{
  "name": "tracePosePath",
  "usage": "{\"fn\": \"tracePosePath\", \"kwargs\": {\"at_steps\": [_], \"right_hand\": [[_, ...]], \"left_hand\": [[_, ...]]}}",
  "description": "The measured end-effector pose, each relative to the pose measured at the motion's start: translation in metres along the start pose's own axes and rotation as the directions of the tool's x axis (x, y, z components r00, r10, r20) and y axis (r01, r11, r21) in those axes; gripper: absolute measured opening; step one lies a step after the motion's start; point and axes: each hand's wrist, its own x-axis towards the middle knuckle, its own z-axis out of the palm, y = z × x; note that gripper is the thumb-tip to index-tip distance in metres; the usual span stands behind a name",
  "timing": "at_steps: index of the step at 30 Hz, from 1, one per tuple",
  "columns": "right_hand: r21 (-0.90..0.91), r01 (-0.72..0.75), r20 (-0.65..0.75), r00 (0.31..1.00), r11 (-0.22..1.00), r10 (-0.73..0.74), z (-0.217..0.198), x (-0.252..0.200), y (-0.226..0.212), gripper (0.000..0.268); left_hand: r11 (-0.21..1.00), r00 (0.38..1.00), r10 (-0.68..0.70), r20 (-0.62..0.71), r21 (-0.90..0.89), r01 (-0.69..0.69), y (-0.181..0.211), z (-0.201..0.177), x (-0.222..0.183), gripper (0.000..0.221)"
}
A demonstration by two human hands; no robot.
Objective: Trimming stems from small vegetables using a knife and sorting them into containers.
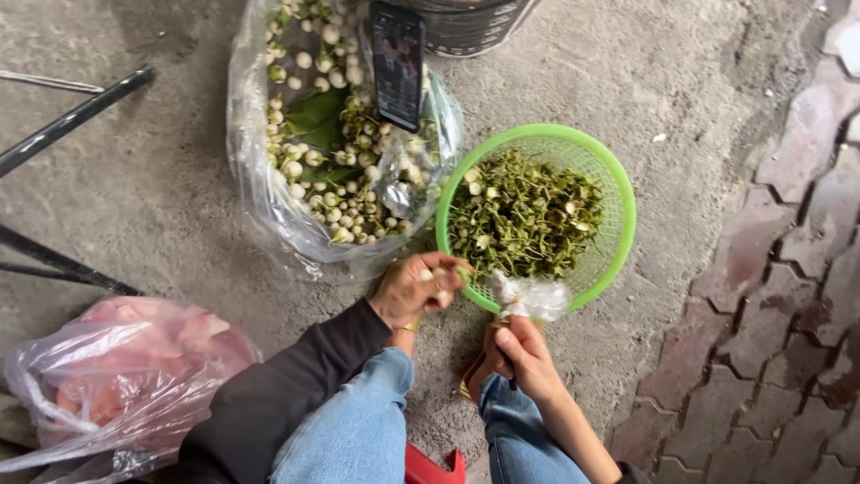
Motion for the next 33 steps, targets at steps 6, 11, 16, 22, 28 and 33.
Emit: {"fn": "tracePosePath", "kwargs": {"at_steps": [6,11,16,22,28,33], "right_hand": [[-0.130,-0.018,0.086,0.996,0.991,0.029,-0.018,-0.006,0.015,0.038],[-0.482,0.157,-0.050,0.977,0.862,-0.206,-0.038,-0.013,0.033,0.020],[-0.140,0.254,-0.006,0.966,0.957,-0.257,-0.037,-0.008,0.028,0.016],[0.259,0.192,-0.020,0.981,0.947,-0.193,-0.038,-0.009,0.043,0.027],[0.397,0.054,0.078,0.993,0.916,-0.092,-0.043,-0.013,0.055,0.041],[0.308,0.053,0.049,0.996,0.950,-0.072,-0.043,-0.011,0.055,0.029]], "left_hand": [[0.991,0.986,-0.130,0.106,-0.027,0.134,-0.018,0.036,-0.007,0.030],[0.994,0.992,-0.100,0.072,0.054,0.096,-0.018,0.042,-0.015,0.048],[0.958,0.999,0.036,0.039,0.283,-0.046,-0.014,0.062,-0.007,0.029],[0.976,0.999,-0.016,0.037,0.217,0.007,-0.026,0.066,-0.014,0.027],[0.991,0.995,-0.097,0.004,-0.091,0.097,-0.050,0.047,-0.004,0.024],[0.986,0.995,-0.100,-0.028,-0.137,0.096,-0.049,0.046,-0.006,0.024]]}}
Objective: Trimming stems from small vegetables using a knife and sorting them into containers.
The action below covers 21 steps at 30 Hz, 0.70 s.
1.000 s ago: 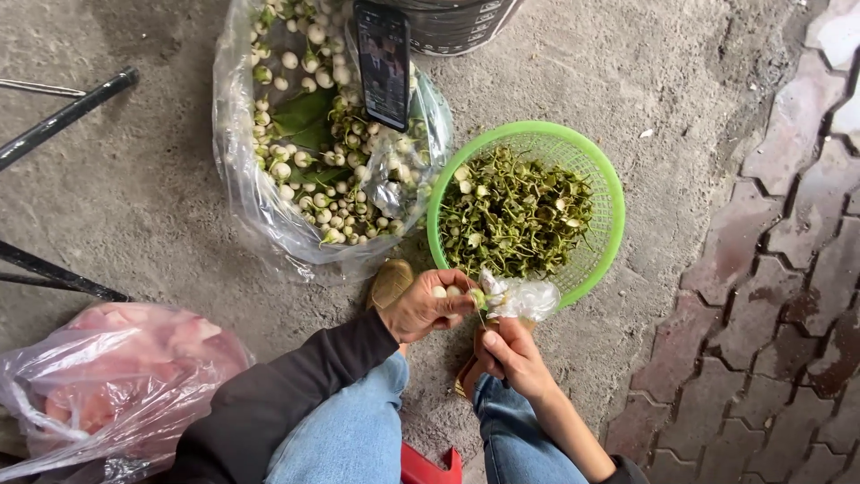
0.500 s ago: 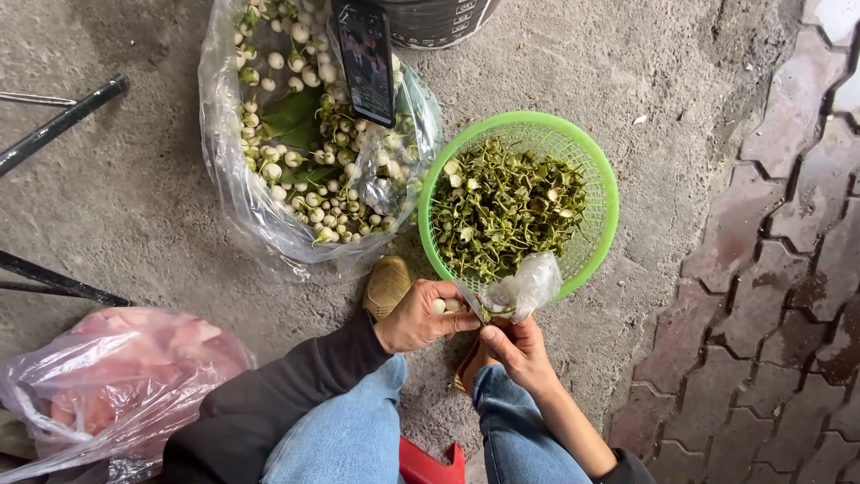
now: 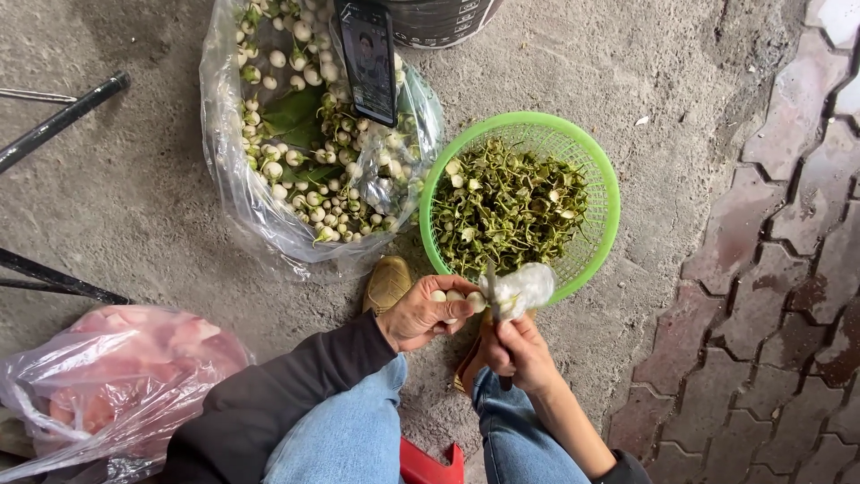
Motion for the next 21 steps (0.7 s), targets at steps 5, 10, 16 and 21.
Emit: {"fn": "tracePosePath", "kwargs": {"at_steps": [5,10,16,21], "right_hand": [[0.228,0.014,-0.161,0.987,0.973,0.023,0.052,0.022,-0.045,0.021],[0.317,-0.053,-0.164,0.980,0.947,0.109,0.029,0.019,-0.035,0.015],[0.327,-0.090,-0.238,0.956,0.941,0.174,0.039,0.023,-0.039,0.038],[0.307,-0.096,-0.265,0.947,0.947,0.182,0.050,0.029,-0.043,0.049]], "left_hand": [[0.997,0.982,-0.006,0.189,-0.072,0.021,0.031,0.018,-0.010,0.028],[0.979,0.896,0.107,0.430,-0.203,-0.020,0.069,-0.007,-0.010,0.027],[0.895,0.945,0.324,-0.056,0.343,-0.286,0.150,-0.086,0.012,0.023],[0.356,0.469,0.729,-0.499,0.861,0.363,0.185,-0.217,0.059,0.003]]}}
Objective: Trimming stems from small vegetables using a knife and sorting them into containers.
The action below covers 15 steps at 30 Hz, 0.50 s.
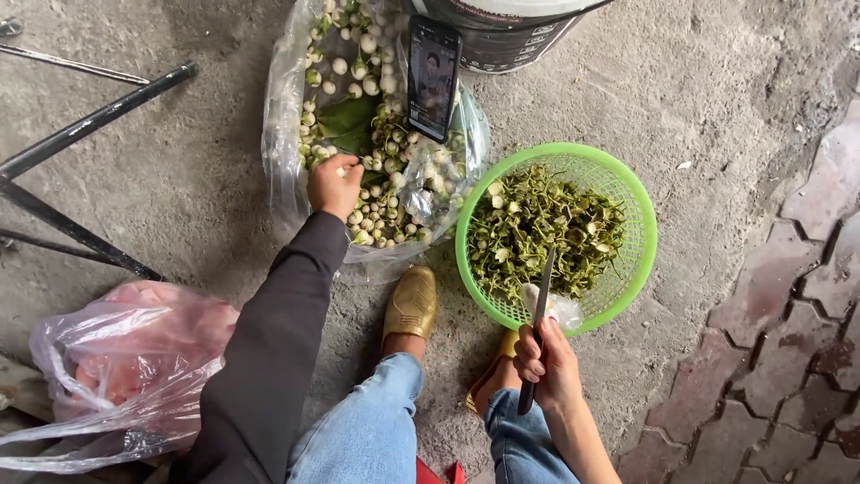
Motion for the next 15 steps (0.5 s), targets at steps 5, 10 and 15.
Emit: {"fn": "tracePosePath", "kwargs": {"at_steps": [5,10,15], "right_hand": [[0.024,-0.001,0.012,1.000,1.000,0.001,-0.009,0.002,0.006,0.040],[0.024,0.002,0.010,1.000,1.000,-0.002,-0.017,0.003,0.009,0.032],[0.010,-0.009,0.036,0.999,1.000,0.009,-0.013,0.002,0.005,0.052]], "left_hand": [[0.900,0.965,0.113,0.237,0.387,-0.201,0.014,0.009,0.026,0.038],[0.879,0.963,0.139,0.230,0.418,-0.227,0.009,0.003,0.035,0.022],[0.998,0.983,-0.026,0.184,0.054,0.016,0.031,-0.056,-0.024,0.025]]}}
